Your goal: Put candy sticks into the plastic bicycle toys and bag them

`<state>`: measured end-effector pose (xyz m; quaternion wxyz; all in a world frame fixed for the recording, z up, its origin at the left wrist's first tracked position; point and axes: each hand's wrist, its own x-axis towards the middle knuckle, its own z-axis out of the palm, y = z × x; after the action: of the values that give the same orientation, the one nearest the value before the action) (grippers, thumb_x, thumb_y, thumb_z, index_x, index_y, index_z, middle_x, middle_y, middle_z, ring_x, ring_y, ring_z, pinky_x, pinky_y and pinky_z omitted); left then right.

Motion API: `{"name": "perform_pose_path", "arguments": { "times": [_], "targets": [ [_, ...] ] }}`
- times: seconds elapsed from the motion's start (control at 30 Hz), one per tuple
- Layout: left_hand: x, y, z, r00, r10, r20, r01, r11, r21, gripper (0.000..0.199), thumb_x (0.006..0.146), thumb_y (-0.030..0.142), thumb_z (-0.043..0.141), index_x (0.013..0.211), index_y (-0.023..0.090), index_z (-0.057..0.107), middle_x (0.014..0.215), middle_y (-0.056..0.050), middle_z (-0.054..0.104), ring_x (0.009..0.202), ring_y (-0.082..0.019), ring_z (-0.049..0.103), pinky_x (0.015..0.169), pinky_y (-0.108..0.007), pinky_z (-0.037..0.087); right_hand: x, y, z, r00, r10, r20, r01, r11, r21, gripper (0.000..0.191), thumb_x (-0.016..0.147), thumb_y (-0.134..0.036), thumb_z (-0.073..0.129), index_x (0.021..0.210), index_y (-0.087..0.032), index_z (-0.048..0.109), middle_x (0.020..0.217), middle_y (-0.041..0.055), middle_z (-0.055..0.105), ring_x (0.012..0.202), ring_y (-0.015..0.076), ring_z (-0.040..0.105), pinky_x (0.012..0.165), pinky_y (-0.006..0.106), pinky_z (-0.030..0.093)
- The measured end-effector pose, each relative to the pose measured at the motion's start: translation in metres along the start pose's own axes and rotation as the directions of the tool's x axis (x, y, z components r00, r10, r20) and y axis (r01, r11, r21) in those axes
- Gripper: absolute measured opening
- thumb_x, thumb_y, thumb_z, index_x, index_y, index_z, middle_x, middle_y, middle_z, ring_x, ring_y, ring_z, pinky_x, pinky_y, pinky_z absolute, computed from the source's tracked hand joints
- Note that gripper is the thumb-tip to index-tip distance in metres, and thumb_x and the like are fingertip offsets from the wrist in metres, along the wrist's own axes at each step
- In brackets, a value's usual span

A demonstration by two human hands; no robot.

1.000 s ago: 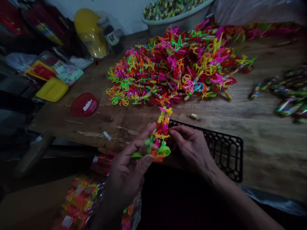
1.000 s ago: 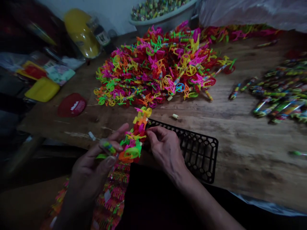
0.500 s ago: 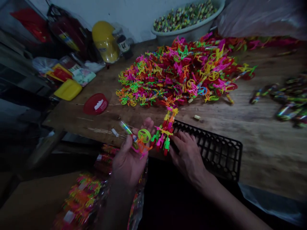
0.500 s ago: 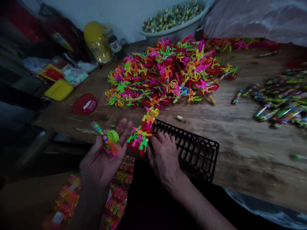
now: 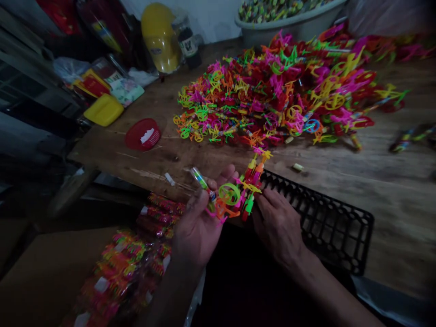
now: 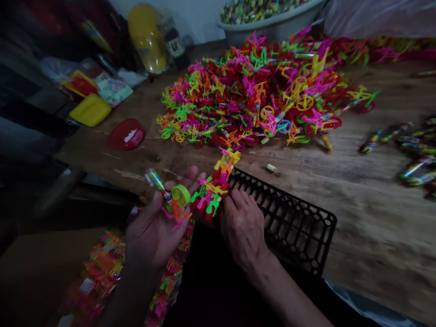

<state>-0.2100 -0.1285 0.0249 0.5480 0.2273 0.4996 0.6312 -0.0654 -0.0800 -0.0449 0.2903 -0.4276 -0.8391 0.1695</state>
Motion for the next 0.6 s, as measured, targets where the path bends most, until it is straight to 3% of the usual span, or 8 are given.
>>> {"name": "perform_pose_path", "arguments": {
  "times": [0.13, 0.23, 0.33, 0.43, 0.5, 0.6],
  "targets": [
    [0.004, 0.003, -0.001, 0.998, -0.019, 0.053, 0.027, 0.989, -0.146, 0.018, 0.092, 0.034, 0.044, 0.092, 0.024, 0.06, 0.128, -0.001, 0.059, 0.127, -0.026, 0.048, 0.106, -0.051, 0.039, 0.0, 0.0, 0.002, 1.0, -0.025, -0.009, 0.025, 0.999, -0.028, 0.018, 0.089, -0.015, 0.045, 0.088, -0.015, 0.063, 0.085, 0.008, 0.061, 0.081, 0.0196, 0.054, 0.077, 0.032, 0.042],
    [0.007, 0.007, 0.0, 0.999, 0.02, 0.029, -0.015, 0.985, -0.174, 0.018, 0.092, 0.032, 0.046, 0.092, 0.021, 0.061, 0.126, -0.004, 0.06, 0.126, -0.026, 0.049, 0.106, -0.049, 0.04, 0.002, -0.001, 0.004, 0.999, 0.008, 0.032, -0.006, 0.998, -0.067, 0.017, 0.088, -0.015, 0.045, 0.086, -0.015, 0.062, 0.084, 0.0083, 0.06, 0.08, 0.0207, 0.053, 0.077, 0.035, 0.043],
    [0.002, 0.015, 0.007, 0.974, 0.202, -0.102, -0.205, 0.978, -0.02, 0.011, 0.09, 0.027, 0.054, 0.092, 0.02, 0.061, 0.118, -0.004, 0.064, 0.121, -0.024, 0.054, 0.102, -0.042, 0.045, 0.001, -0.004, -0.002, 0.995, 0.048, 0.091, -0.045, 0.998, -0.04, 0.013, 0.088, -0.016, 0.048, 0.088, -0.014, 0.062, 0.087, 0.0095, 0.06, 0.083, 0.0219, 0.055, 0.077, 0.036, 0.046],
    [-0.011, 0.024, 0.018, 0.925, 0.319, -0.207, -0.288, 0.943, 0.168, 0.013, 0.087, 0.027, 0.059, 0.099, 0.022, 0.06, 0.107, -0.002, 0.068, 0.1, -0.02, 0.066, 0.081, -0.031, 0.057, -0.003, -0.005, -0.025, 0.998, 0.037, 0.055, -0.041, 0.997, 0.066, 0.013, 0.089, -0.019, 0.05, 0.095, -0.016, 0.061, 0.093, 0.0086, 0.061, 0.083, 0.0189, 0.059, 0.072, 0.031, 0.051],
    [-0.022, 0.029, 0.026, 0.94, 0.272, -0.205, -0.221, 0.946, 0.239, 0.02, 0.085, 0.029, 0.061, 0.103, 0.022, 0.059, 0.105, -0.003, 0.067, 0.079, -0.018, 0.07, 0.056, -0.023, 0.056, -0.006, -0.006, -0.049, 0.997, 0.005, -0.073, 0.002, 0.995, 0.104, 0.014, 0.09, -0.018, 0.049, 0.097, -0.02, 0.061, 0.095, 0.0068, 0.063, 0.078, 0.0152, 0.061, 0.067, 0.026, 0.051],
    [-0.033, 0.032, 0.035, 0.998, 0.035, -0.046, -0.021, 0.958, 0.286, 0.027, 0.084, 0.032, 0.061, 0.108, 0.019, 0.058, 0.095, -0.006, 0.067, 0.057, -0.014, 0.066, 0.037, -0.017, 0.045, -0.003, -0.007, -0.087, 0.962, -0.062, -0.264, 0.089, 0.992, 0.093, 0.022, 0.088, -0.016, 0.052, 0.108, -0.022, 0.06, 0.1, 0.0069, 0.065, 0.085, 0.0156, 0.063, 0.072, 0.025, 0.052]
  ]
}}
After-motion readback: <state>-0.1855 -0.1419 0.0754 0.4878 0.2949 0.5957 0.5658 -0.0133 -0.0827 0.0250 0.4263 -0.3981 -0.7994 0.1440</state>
